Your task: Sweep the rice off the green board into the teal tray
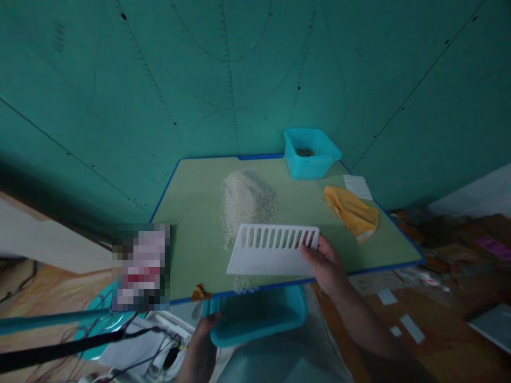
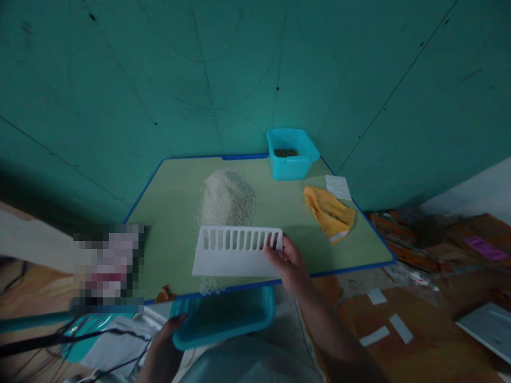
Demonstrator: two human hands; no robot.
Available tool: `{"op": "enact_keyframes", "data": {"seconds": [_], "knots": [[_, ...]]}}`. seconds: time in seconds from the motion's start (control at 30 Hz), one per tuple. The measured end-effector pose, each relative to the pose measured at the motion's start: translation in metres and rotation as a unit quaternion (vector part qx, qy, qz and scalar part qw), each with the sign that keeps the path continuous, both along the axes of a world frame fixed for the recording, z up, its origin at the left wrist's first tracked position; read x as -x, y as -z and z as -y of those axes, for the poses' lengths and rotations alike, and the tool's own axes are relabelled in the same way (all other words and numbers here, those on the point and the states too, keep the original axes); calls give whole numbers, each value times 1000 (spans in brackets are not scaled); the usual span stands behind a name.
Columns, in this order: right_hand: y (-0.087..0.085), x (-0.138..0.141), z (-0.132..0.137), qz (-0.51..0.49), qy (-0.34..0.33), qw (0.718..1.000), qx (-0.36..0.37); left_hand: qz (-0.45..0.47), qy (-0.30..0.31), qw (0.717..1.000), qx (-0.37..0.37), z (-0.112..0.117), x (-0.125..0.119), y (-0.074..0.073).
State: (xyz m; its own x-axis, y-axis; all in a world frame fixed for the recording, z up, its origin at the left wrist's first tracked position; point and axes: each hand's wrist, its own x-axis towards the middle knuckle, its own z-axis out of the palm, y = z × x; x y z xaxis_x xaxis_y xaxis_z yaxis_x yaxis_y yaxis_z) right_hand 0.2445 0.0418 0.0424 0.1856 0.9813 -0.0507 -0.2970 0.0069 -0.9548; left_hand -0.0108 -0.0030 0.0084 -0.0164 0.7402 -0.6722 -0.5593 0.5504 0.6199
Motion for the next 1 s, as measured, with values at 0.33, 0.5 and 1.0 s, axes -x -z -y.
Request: {"op": "enact_keyframes", "data": {"seconds": [0.33,0.5,1.0], "knots": [[-12,11,-1,71,-34,997,-4,10,21,999,-27,-3,7,9],[-13,14,2,55,-49,997,-2,10,0,1000,-25,-5,12,17],[-18,13,2,75,-60,995,1,-79,30,996,-33,-6,15,21]]}}
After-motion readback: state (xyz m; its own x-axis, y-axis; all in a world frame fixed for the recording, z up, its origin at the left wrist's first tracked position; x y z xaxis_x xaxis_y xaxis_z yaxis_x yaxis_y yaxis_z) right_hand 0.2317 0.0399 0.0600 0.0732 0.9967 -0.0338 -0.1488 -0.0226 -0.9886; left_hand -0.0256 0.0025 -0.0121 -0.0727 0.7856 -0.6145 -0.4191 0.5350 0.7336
